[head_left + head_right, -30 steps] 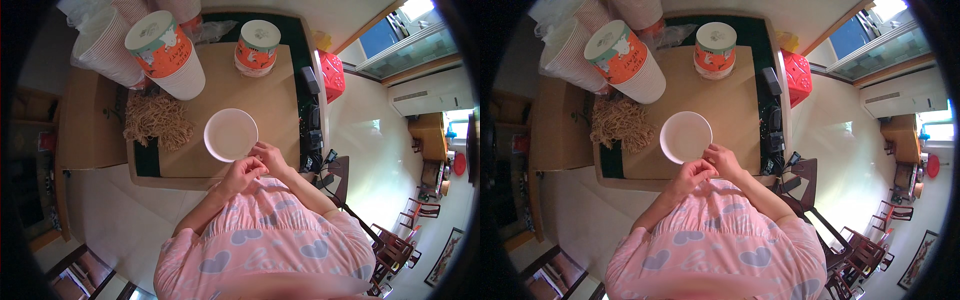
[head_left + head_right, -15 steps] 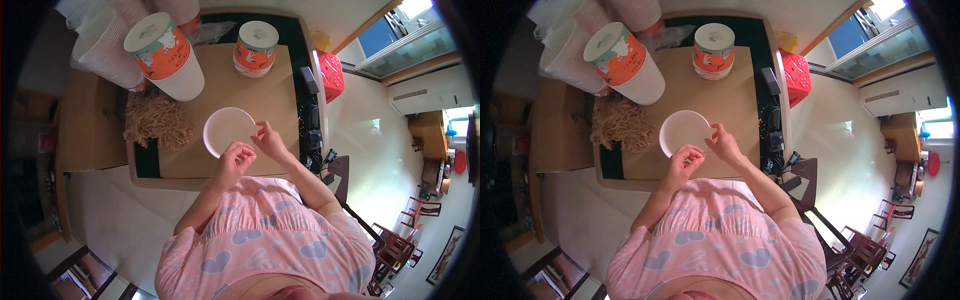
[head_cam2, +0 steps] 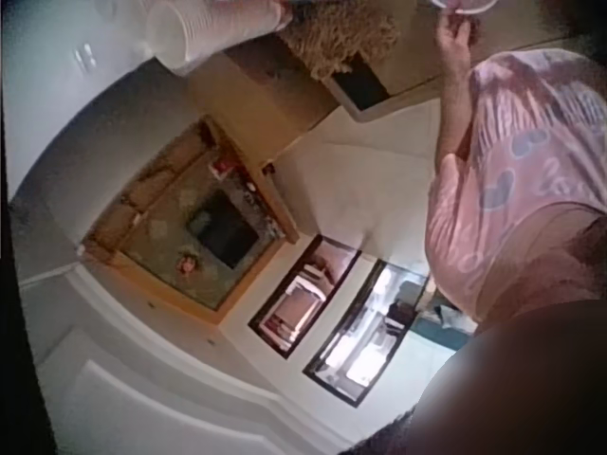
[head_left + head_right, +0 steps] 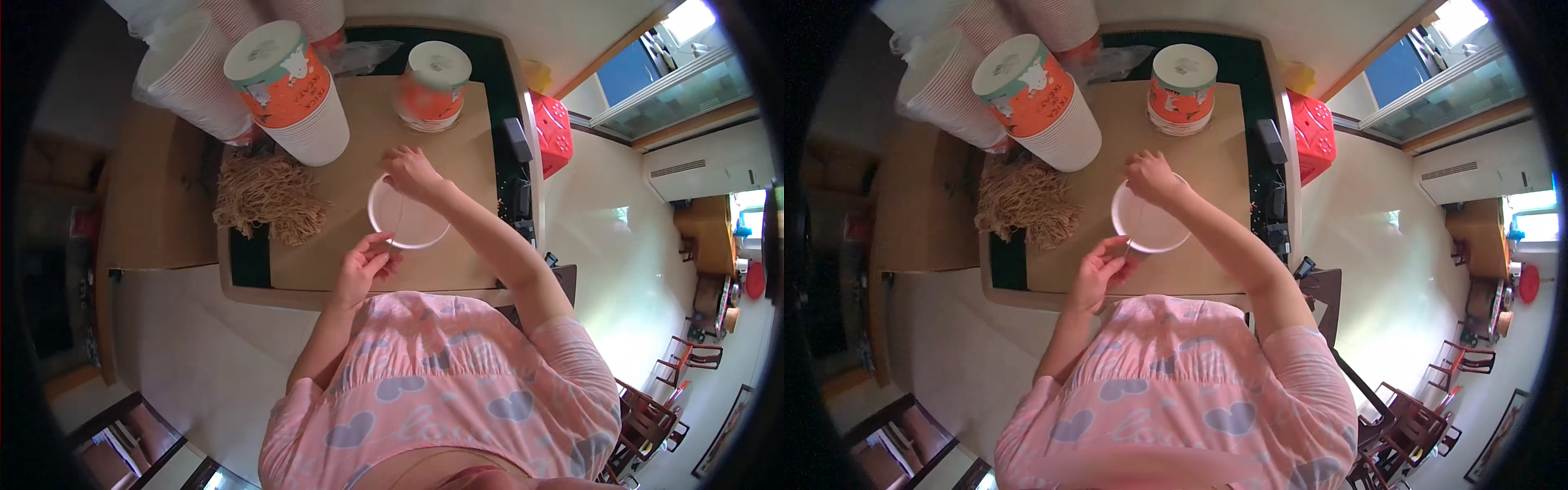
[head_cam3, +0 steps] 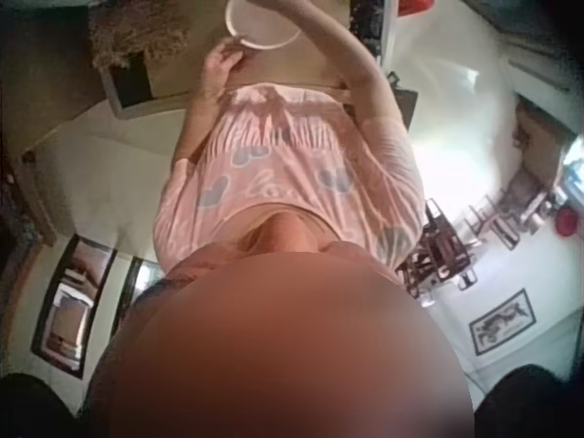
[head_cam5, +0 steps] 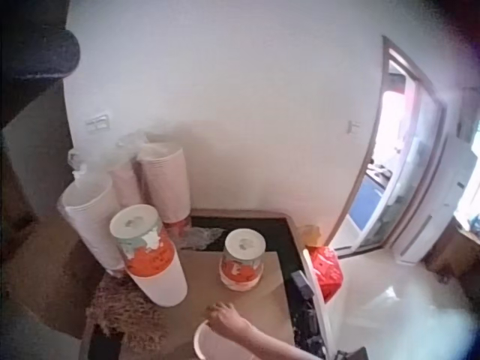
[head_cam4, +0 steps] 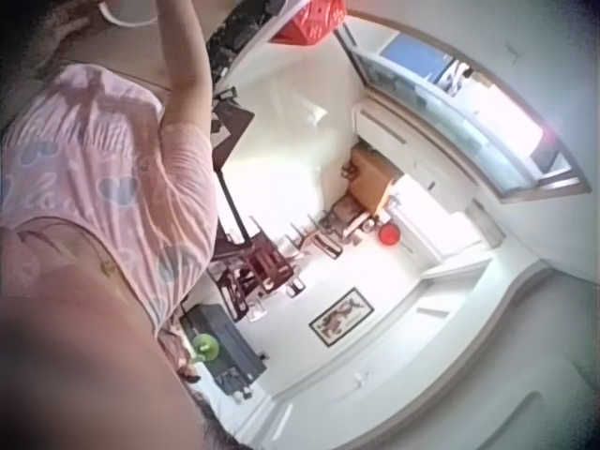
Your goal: The person is tying thin strings through pre-drilled holes in paper cups, likely as part of a decorative or functional assembly process.
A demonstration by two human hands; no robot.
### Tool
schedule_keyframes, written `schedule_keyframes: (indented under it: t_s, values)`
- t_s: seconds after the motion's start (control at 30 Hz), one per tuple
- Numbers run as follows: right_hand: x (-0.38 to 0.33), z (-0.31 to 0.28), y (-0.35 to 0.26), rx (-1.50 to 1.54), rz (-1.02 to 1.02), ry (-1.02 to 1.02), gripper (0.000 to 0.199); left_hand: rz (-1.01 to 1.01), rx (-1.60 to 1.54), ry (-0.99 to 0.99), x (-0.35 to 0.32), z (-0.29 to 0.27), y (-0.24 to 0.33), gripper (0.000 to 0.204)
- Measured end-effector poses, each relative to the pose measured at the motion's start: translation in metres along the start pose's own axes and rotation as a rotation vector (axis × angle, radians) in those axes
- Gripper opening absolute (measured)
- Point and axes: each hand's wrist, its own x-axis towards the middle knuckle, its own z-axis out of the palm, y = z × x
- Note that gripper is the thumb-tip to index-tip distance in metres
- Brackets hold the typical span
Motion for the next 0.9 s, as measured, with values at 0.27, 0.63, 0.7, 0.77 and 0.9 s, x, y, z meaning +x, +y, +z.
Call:
schedule_keyframes:
  t_s: [0.27,0.63,0.7,0.77,0.9]
  values:
    - [-0.114,-0.033,-0.095,1.189,0.543,-0.030,0.024,0.173,-0.381,0.043,0.009,-0.009,-0.016,0.022]
    - [-0.188,-0.018,-0.085,1.566,0.714,-0.302,0.027,0.030,-0.189,-0.131,0.017,0.010,-0.031,0.024]
    - [-0.180,-0.020,-0.090,1.587,0.672,-0.258,0.028,0.011,-0.152,-0.141,0.014,0.018,-0.031,0.024]
    - [-0.172,-0.013,-0.092,1.609,0.580,-0.243,0.025,-0.005,-0.114,-0.154,0.014,0.020,-0.032,0.024]
    - [-0.175,0.008,-0.081,1.529,0.577,-0.337,0.018,0.314,0.314,0.013,0.018,0.003,-0.036,0.023]
